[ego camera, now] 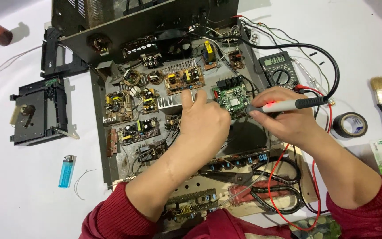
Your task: Soldering electronic components onto a circuit board within a device chassis.
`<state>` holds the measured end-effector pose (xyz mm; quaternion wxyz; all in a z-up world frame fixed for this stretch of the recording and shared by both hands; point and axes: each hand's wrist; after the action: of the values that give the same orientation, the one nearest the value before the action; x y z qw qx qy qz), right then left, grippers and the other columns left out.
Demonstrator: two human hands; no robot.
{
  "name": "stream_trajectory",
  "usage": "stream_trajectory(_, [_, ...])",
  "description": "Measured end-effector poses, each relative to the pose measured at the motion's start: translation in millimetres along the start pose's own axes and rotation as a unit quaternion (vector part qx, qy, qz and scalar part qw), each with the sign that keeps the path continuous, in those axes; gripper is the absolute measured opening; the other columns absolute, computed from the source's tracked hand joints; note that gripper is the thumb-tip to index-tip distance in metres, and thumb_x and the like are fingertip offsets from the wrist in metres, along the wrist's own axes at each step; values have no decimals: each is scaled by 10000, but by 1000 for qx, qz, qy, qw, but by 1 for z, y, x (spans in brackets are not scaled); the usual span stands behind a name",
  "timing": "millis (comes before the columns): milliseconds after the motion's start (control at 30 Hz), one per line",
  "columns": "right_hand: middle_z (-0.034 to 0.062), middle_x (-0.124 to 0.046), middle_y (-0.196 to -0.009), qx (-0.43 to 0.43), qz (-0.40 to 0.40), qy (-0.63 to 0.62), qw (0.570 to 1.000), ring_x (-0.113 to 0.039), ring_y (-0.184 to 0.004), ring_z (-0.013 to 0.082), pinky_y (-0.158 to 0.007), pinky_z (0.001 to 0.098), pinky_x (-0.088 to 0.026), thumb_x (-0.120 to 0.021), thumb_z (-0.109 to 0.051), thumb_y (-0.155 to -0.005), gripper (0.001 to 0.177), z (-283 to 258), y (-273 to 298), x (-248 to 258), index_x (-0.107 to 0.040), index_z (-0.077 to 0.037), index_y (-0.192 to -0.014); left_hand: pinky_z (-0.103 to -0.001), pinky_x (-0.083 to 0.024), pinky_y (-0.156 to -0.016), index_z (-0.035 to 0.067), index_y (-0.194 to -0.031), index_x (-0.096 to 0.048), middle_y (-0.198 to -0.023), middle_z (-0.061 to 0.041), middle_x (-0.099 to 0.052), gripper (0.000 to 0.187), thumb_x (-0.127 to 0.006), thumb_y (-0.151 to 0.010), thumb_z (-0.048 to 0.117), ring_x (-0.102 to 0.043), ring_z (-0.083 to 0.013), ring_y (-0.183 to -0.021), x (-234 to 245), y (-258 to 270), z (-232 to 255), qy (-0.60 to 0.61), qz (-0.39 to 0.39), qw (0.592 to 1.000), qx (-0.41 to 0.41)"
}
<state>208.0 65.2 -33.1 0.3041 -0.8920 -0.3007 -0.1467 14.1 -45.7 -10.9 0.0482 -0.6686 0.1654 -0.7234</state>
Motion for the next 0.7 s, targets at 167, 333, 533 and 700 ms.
stream_trajectory(167, [193,-760,-895,11,2,1,1000,-748,-897,381,-850,460,-563,-834,-93,-846,165,1,-1,-1,-704,8,-861,-579,-256,-788,27,-571,-660,-485,-82,-442,153,-723,-705,-14,-469,-345,-761,6,-2,2,-18,2,1000,-6])
stream_trajectory(333, [181,-762,-883,8,5,2,1000,-750,-891,377,-847,453,-564,-829,-108,-844,157,3,0,-1,-706,-11,-854,-589,-247,-802,22,-587,-683,-500,-86,-481,127,-714,-706,-11,-485,-354,-793,14,-4,4,-2,-30,1000,6])
stream_trajectory(533, [175,-762,-880,3,0,5,1000,-751,-886,377,-829,458,-564,-820,-124,-849,146,7,-1,-1,-714,-24,-861,-572,-251,-788,18,-581,-665,-493,-107,-453,126,-715,-682,-37,-479,-359,-762,19,-6,0,0,-53,999,7])
stream_trajectory(700, [191,-766,-868,-19,-10,10,1000,-753,-875,388,-808,470,-566,-824,-167,-855,188,-1,-5,-1,-715,-14,-866,-574,-266,-821,45,-602,-722,-487,-123,-520,177,-663,-755,-22,-508,-338,-723,41,-8,-2,12,-105,994,35])
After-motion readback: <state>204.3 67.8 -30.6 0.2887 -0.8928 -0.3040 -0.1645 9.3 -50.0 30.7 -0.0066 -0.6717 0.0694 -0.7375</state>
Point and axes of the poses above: each hand's wrist, its own y-axis away from the middle knuckle, its own x-axis out of the back of the hand, z = x × y
